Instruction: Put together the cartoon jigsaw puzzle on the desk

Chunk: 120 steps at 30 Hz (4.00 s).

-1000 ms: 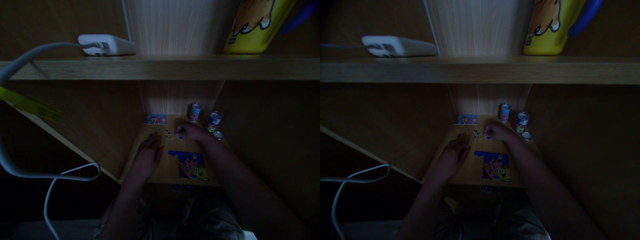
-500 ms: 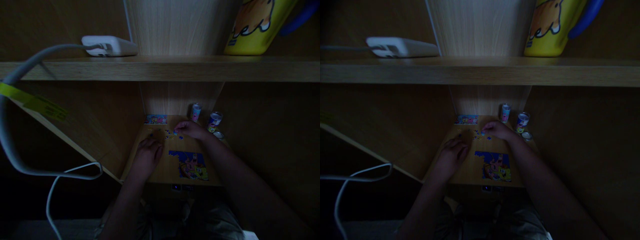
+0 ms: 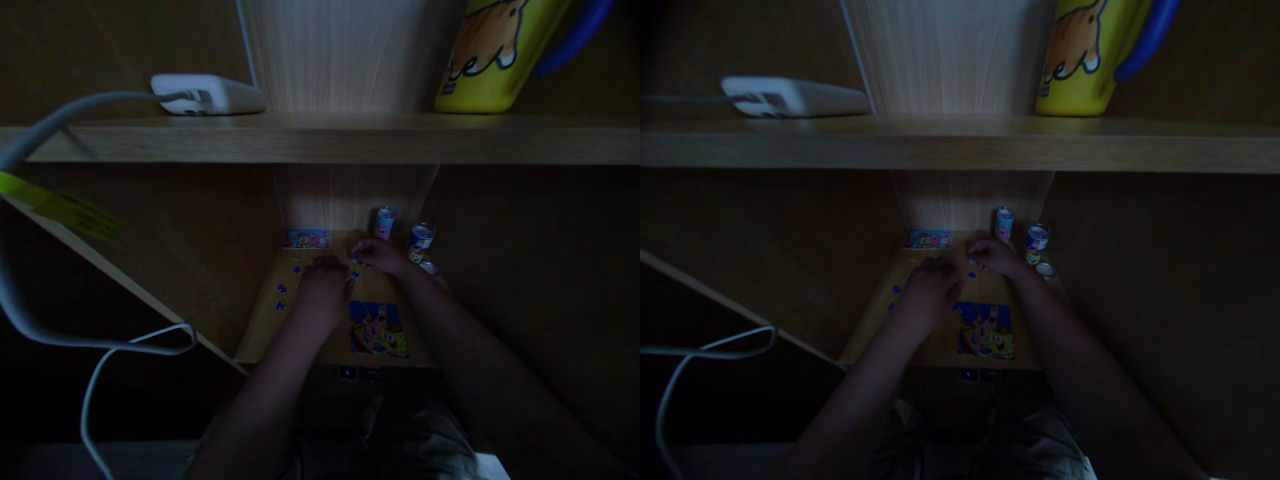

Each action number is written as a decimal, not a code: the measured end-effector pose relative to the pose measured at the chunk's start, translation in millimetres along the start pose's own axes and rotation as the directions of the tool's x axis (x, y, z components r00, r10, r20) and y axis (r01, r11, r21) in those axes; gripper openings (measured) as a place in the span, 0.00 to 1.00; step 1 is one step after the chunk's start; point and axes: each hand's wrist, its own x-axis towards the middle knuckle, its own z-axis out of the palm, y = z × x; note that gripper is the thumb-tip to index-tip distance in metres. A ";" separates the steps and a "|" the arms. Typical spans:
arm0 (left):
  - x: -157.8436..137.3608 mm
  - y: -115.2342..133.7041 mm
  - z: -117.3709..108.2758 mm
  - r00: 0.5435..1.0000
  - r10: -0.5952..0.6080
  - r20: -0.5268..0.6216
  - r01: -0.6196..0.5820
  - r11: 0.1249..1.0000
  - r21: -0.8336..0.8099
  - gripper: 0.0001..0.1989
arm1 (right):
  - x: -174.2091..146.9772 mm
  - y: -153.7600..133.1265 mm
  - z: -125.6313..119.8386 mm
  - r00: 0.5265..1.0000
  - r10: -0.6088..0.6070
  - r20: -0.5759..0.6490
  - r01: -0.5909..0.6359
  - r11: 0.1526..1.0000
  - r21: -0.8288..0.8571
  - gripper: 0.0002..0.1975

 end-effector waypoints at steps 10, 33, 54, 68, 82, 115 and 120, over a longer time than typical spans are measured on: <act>57.5 -39.0 49.1 0.998 0.054 -0.020 -0.057 0.981 -0.184 0.15 | 2.8 -1.4 1.9 0.995 -0.067 0.074 0.060 0.994 0.091 0.24; -73.8 -48.1 34.8 0.969 -0.239 -0.069 0.158 0.807 -0.569 0.11 | 1.0 1.4 4.1 0.990 -0.106 0.089 0.093 0.985 0.144 0.28; -67.6 -46.6 47.5 0.991 -0.109 -0.079 0.065 0.901 -0.428 0.13 | -2.6 1.3 2.2 0.995 -0.055 0.087 0.045 0.993 0.112 0.25; -81.9 -38.6 45.4 0.985 -0.072 -0.156 0.014 0.939 -0.344 0.15 | -2.4 2.2 2.8 0.995 -0.059 0.084 0.052 0.995 0.081 0.24; -78.8 -30.8 42.4 0.990 -0.068 -0.122 0.037 0.969 -0.243 0.08 | -4.8 -1.7 2.0 0.994 -0.044 0.103 0.036 0.996 0.077 0.22; -80.2 -29.0 39.3 0.990 -0.080 -0.118 0.048 0.966 -0.254 0.10 | -1.5 3.8 0.4 0.992 -0.051 0.119 0.044 0.997 0.066 0.21; -80.0 -29.1 39.1 0.990 -0.064 -0.125 0.032 0.970 -0.239 0.09 | -1.1 4.9 0.5 0.992 -0.046 0.118 0.038 0.997 0.068 0.22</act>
